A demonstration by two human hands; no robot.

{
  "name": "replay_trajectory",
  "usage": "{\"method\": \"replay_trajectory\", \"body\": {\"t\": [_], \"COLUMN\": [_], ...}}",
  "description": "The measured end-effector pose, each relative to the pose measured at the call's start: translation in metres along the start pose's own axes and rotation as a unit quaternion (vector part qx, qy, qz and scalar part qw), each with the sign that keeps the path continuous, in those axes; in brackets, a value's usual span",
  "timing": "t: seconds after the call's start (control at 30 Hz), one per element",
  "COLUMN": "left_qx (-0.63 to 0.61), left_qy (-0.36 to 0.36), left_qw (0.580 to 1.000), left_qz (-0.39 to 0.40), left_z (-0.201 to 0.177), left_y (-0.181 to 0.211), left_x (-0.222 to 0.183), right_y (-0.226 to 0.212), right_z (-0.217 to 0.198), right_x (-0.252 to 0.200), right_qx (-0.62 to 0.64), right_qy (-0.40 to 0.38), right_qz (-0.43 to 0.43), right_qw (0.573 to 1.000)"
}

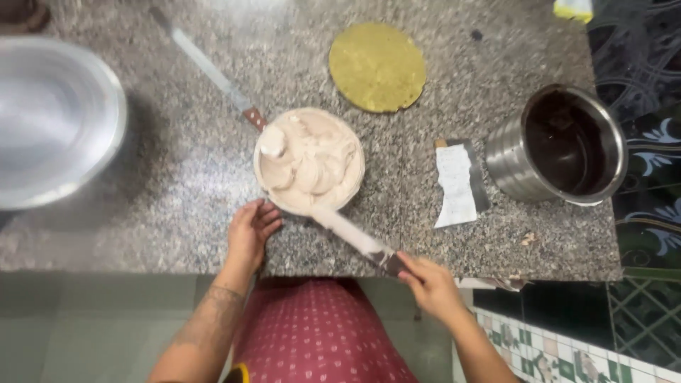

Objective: The person pours chocolate from a saucepan into a small metal container, then adds white cream from a large tub into a bowl of light-colored cream and mixes them together with a spatula, stirring the contents of the bowl repeatedly.

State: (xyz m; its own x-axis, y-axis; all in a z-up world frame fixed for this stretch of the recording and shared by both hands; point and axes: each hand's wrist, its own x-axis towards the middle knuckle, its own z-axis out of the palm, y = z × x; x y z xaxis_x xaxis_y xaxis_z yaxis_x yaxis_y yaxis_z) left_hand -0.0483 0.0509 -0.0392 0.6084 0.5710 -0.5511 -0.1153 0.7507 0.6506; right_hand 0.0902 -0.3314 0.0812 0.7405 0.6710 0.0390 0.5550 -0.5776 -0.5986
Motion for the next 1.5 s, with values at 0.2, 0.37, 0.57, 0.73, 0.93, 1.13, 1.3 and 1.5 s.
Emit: {"method": "replay_trajectory", "body": {"t": [0.2, 0.37, 0.57, 0.73, 0.93, 1.13, 1.3, 1.5], "left_qx": [0.036, 0.044, 0.066, 0.016, 0.023, 0.089, 0.101, 0.019], "left_qy": [-0.023, -0.021, -0.036, -0.117, -0.196, -0.289, -0.327, -0.246], "left_qw": [0.999, 0.999, 0.997, 0.992, 0.980, 0.945, 0.922, 0.950], "left_qz": [0.000, -0.014, -0.008, -0.047, -0.041, -0.125, -0.184, -0.189], "left_z": [0.003, 0.004, 0.006, 0.005, 0.008, 0.031, 0.033, -0.005], "left_y": [0.001, 0.002, 0.003, 0.019, 0.037, 0.019, -0.027, 0.008], "left_x": [-0.003, -0.003, -0.002, -0.006, -0.010, -0.020, -0.028, -0.033], "right_y": [0.042, 0.055, 0.003, -0.054, -0.073, -0.078, -0.050, -0.056], "right_z": [0.011, 0.062, 0.004, -0.043, 0.049, -0.010, -0.003, 0.077], "right_x": [0.019, -0.022, -0.006, 0.021, -0.025, -0.004, -0.040, -0.096], "right_qx": [0.019, 0.045, 0.173, -0.113, -0.023, 0.126, 0.116, -0.040], "right_qy": [0.052, 0.019, -0.008, -0.012, -0.058, -0.005, 0.054, 0.069], "right_qz": [0.055, -0.067, 0.083, 0.106, 0.010, 0.238, 0.284, 0.158], "right_qw": [0.997, 0.997, 0.981, 0.988, 0.998, 0.963, 0.950, 0.984]}}
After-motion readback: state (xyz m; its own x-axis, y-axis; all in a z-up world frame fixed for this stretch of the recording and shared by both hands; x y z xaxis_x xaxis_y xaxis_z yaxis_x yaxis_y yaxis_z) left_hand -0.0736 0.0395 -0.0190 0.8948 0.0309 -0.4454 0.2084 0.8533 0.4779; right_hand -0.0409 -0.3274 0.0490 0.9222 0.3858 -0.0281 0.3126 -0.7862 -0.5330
